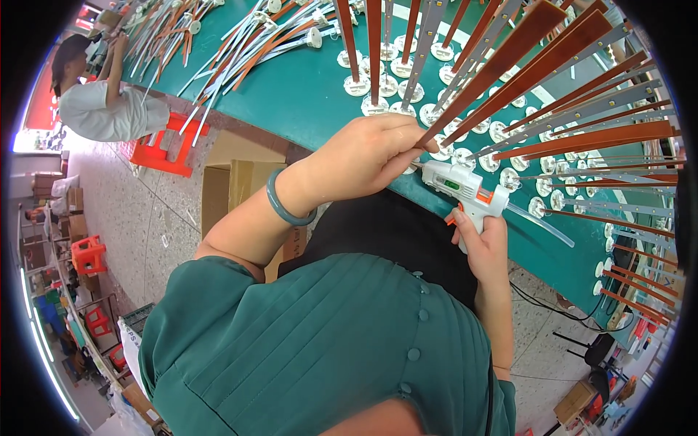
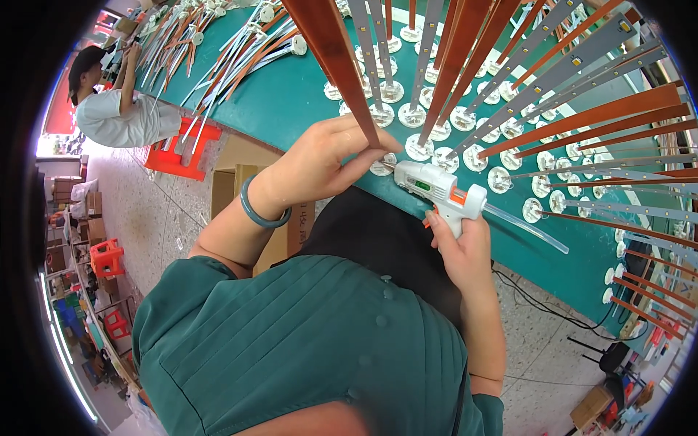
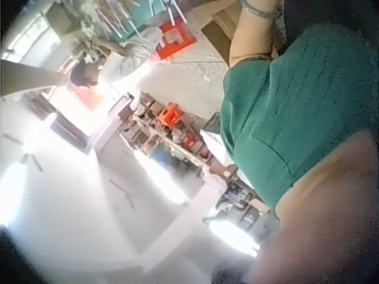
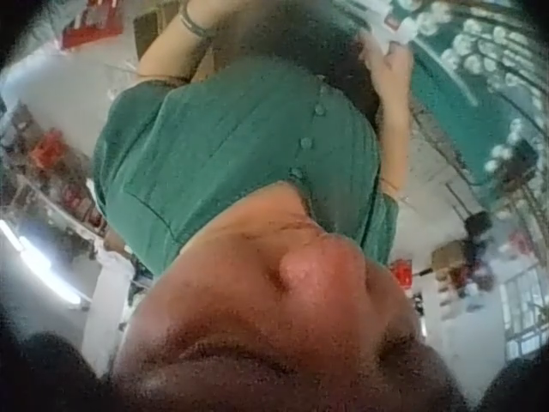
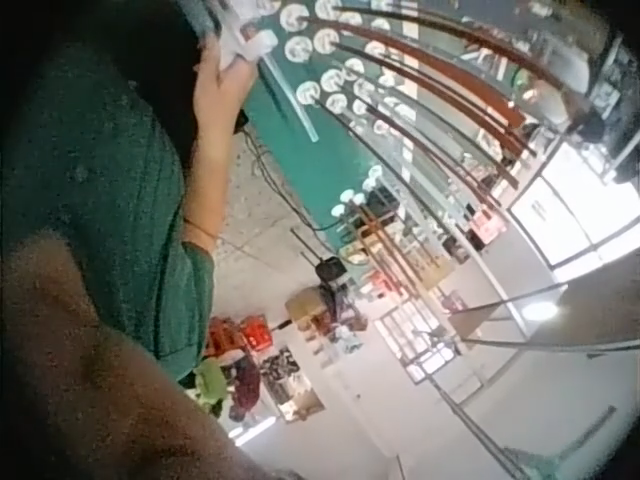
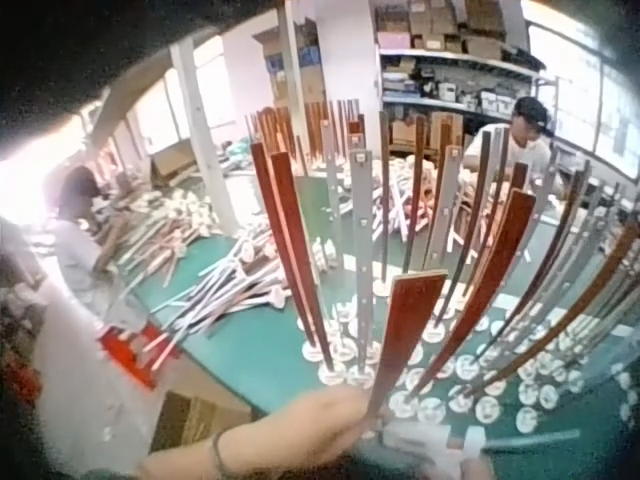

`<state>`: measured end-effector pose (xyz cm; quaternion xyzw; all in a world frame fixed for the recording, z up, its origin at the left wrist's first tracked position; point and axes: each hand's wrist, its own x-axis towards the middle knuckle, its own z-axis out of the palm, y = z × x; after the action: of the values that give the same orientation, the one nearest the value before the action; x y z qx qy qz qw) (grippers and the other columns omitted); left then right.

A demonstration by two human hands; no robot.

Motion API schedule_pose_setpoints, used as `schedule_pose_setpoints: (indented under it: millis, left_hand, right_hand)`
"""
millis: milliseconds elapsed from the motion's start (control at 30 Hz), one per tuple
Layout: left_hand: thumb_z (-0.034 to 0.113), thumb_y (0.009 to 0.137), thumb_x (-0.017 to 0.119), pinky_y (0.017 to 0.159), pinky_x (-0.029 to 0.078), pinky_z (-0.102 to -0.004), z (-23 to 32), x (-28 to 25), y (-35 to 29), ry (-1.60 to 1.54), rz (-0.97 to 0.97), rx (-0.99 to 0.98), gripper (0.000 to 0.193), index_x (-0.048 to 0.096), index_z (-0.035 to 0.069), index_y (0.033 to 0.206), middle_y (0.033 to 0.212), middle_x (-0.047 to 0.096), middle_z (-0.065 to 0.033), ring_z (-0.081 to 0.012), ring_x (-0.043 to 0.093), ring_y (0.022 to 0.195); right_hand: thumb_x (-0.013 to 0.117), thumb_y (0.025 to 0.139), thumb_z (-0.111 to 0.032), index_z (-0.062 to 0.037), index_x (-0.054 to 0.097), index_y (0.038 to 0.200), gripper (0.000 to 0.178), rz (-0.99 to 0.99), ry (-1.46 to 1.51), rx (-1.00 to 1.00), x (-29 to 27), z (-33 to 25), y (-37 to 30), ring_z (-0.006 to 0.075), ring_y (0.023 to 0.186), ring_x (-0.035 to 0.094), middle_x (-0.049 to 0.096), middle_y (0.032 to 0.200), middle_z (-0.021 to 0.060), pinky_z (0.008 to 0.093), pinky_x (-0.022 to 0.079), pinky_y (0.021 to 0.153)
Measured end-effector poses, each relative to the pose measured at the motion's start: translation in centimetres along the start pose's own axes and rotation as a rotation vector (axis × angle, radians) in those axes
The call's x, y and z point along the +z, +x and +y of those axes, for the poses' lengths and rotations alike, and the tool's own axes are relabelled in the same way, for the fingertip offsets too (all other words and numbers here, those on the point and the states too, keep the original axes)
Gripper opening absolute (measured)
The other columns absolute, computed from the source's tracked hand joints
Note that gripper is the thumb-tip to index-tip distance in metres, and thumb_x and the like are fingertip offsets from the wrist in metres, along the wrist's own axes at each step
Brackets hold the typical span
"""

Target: Glue wooden rods into circular white plastic bases using a hot glue gun.

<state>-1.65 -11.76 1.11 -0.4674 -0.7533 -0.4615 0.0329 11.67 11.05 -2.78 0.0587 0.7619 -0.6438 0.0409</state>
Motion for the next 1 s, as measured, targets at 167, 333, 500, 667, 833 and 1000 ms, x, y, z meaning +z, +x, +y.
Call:
schedule_pose_setpoints:
  millis: [167,333,500,667,833,1000]
  left_hand:
    - [0.0,0.086,0.061,0.074,0.051,-0.0398,-0.1,0.0,-0.1,-0.013,0.011,0.016,0.016,0.065,0.001,0.101,0.087,0.062,-0.0126,-0.0328,0.061,0.084]
    - [-0.005,0.083,0.066,0.075,0.053,-0.036,0.0,-0.2,-0.1,0.025,-0.02,-0.015,0.021,0.067,0.003,0.103,0.094,0.068,-0.0109,-0.03,0.066,0.086]
    - [-0.005,0.084,0.066,0.075,0.053,-0.0362,0.5,-0.6,-0.3,0.037,-0.011,-0.023,0.019,0.067,0.002,0.102,0.094,0.068,-0.0115,-0.0305,0.066,0.086]
    - [0.0,0.087,0.067,0.077,0.053,-0.0349,0.9,-3.7,-1.8,-0.028,-0.036,-0.171,0.013,0.069,0.0,0.099,0.094,0.07,-0.0116,-0.0271,0.068,0.088]
    - [0.004,0.086,0.072,0.072,0.053,-0.0269,-1.8,-8.5,-3.3,0.11,0.258,-0.401,0.012,0.07,-0.001,0.097,0.086,0.071,-0.0069,-0.014,0.067,0.079]
    - [0.007,0.088,0.071,0.071,0.052,-0.0252,-7.3,-10.2,-1.8,0.385,0.377,-0.439,0.012,0.069,-0.002,0.096,0.086,0.071,-0.0058,-0.0114,0.066,0.078]
  right_hand:
    - [0.061,0.095,-0.012,0.0065,0.062,0.103,0.02,0.008,0.023,0.021,0.1,-0.1,0.1,0.0093,0.059,0.055,0.066,0.08,0.0086,0.024,0.042,0.054]
    - [0.063,0.094,-0.012,0.0056,0.062,0.101,0.019,0.022,0.045,0.051,-0.1,-0.2,0.1,0.0095,0.058,0.055,0.066,0.079,0.0084,0.0239,0.042,0.053]
    - [0.062,0.094,-0.013,0.005,0.062,0.102,0.019,0.021,0.065,0.072,-0.4,-0.2,0.0,0.0095,0.058,0.056,0.067,0.08,0.0089,0.0235,0.041,0.052]
    - [0.059,0.095,-0.014,0.0068,0.058,0.112,0.027,-0.071,0.174,0.115,-2.4,1.1,-1.2,0.0122,0.06,0.058,0.068,0.089,0.0131,0.0239,0.043,0.053]
    - [0.056,0.094,-0.016,0.0107,0.05,0.124,0.04,-0.056,0.374,0.038,-3.6,2.7,-1.9,0.0181,0.063,0.06,0.066,0.098,0.0211,0.0264,0.049,0.057]
    - [0.057,0.094,-0.016,0.0106,0.047,0.127,0.043,-0.055,0.411,0.019,-3.4,2.6,-1.5,0.0184,0.063,0.06,0.065,0.098,0.0212,0.0267,0.049,0.056]
